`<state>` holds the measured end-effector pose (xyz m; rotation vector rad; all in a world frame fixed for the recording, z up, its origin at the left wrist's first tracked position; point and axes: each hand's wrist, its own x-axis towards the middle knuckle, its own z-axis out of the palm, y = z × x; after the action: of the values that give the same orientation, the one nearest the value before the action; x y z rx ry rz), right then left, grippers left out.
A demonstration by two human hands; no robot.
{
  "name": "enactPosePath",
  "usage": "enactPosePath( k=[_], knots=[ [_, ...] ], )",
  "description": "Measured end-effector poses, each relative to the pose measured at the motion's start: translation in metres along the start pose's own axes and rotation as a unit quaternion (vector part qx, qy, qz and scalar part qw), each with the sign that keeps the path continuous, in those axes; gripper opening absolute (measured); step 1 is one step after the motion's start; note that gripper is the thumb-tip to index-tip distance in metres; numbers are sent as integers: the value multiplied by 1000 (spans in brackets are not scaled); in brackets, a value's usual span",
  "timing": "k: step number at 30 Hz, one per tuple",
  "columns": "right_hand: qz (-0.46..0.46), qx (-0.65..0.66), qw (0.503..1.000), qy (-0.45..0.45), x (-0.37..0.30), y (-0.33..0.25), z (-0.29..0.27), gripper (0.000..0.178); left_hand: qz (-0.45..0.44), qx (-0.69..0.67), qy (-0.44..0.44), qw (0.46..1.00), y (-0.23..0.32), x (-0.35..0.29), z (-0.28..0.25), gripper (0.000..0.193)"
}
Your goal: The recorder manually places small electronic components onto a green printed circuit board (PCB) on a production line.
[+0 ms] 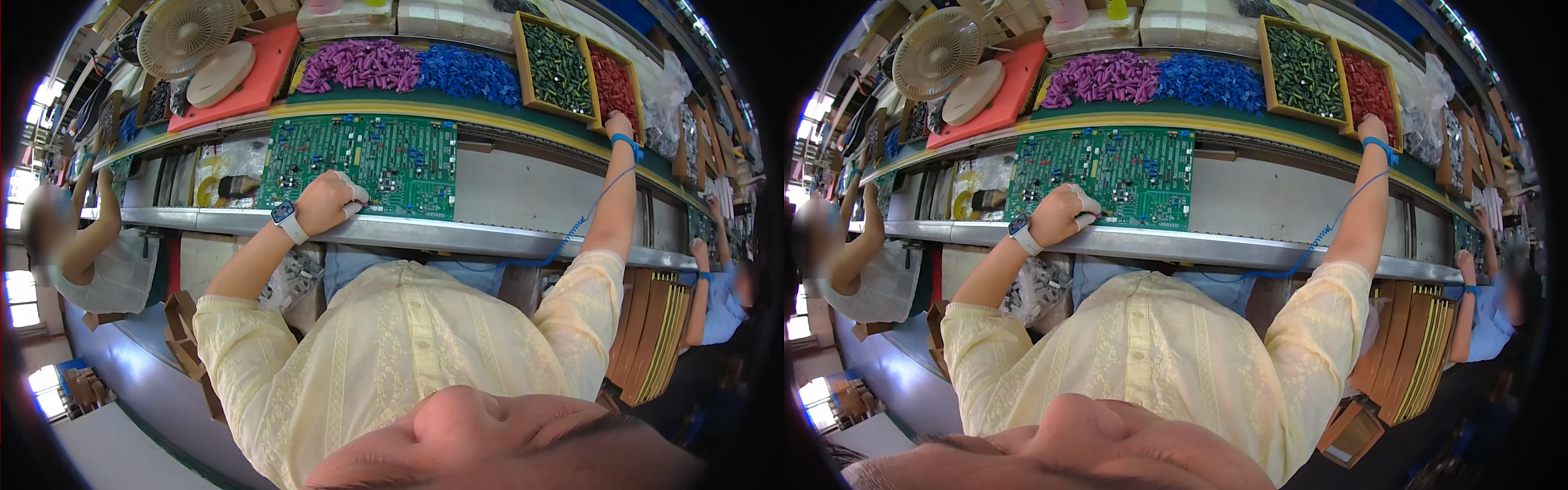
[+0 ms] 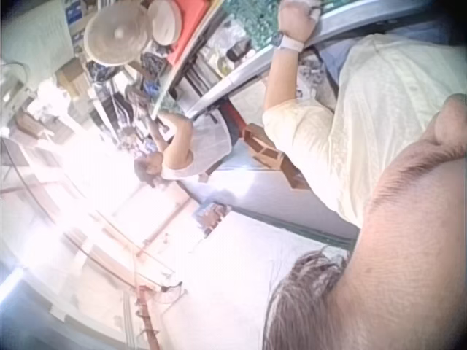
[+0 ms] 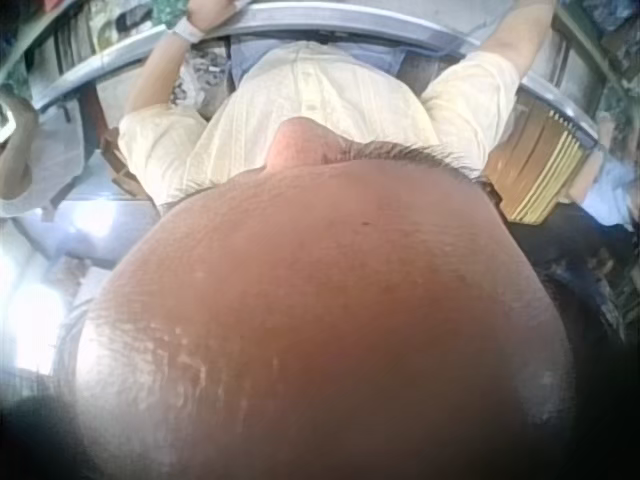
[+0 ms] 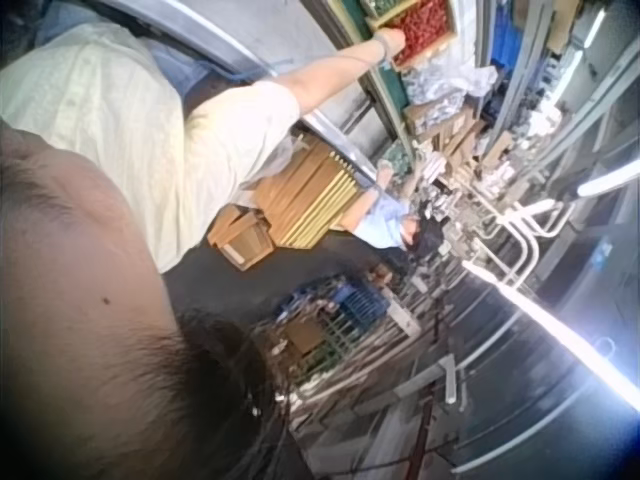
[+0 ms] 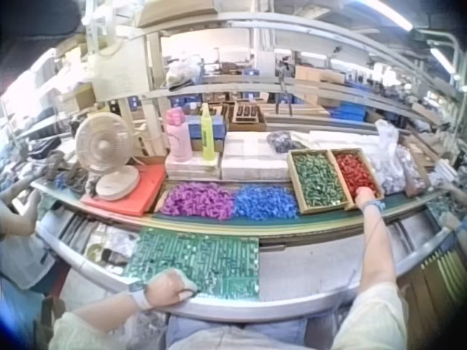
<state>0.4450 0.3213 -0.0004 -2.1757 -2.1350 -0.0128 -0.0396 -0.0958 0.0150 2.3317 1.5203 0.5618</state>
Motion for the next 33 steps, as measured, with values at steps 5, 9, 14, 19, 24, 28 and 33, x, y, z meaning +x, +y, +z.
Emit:
enactPosePath(
  k=[5, 9, 14, 19, 24, 28, 33],
  knots=[
    [43, -20, 998, 45, -13, -11, -12, 27, 6, 13, -13, 1000, -1, 0, -1, 10],
    [55, -21, 988, 143, -24, -20, -22, 27, 11, 13, -14, 1000, -1, 2, 0, 9],
    [-32, 155, 961, 229, -41, -42, -40, 29, 31, 31, -20, 999, -2, 4, 1, 8],
    [-236, 467, 849, 69, -132, -121, -32, 20, 22, 60, -55, 996, 3, 2, -3, 9],
    [-453, 393, 789, -135, -269, -175, -44, 23, 23, 70, -88, 993, 4, 9, -1, 11],
    [-453, 356, 798, -179, -308, -191, -38, 22, 37, 82, -82, 993, 5, 8, 2, 13],
    [-498, 233, 826, -122, -312, -197, -28, 19, 49, 81, -46, 994, 10, 10, -8, 21]
  ],
)
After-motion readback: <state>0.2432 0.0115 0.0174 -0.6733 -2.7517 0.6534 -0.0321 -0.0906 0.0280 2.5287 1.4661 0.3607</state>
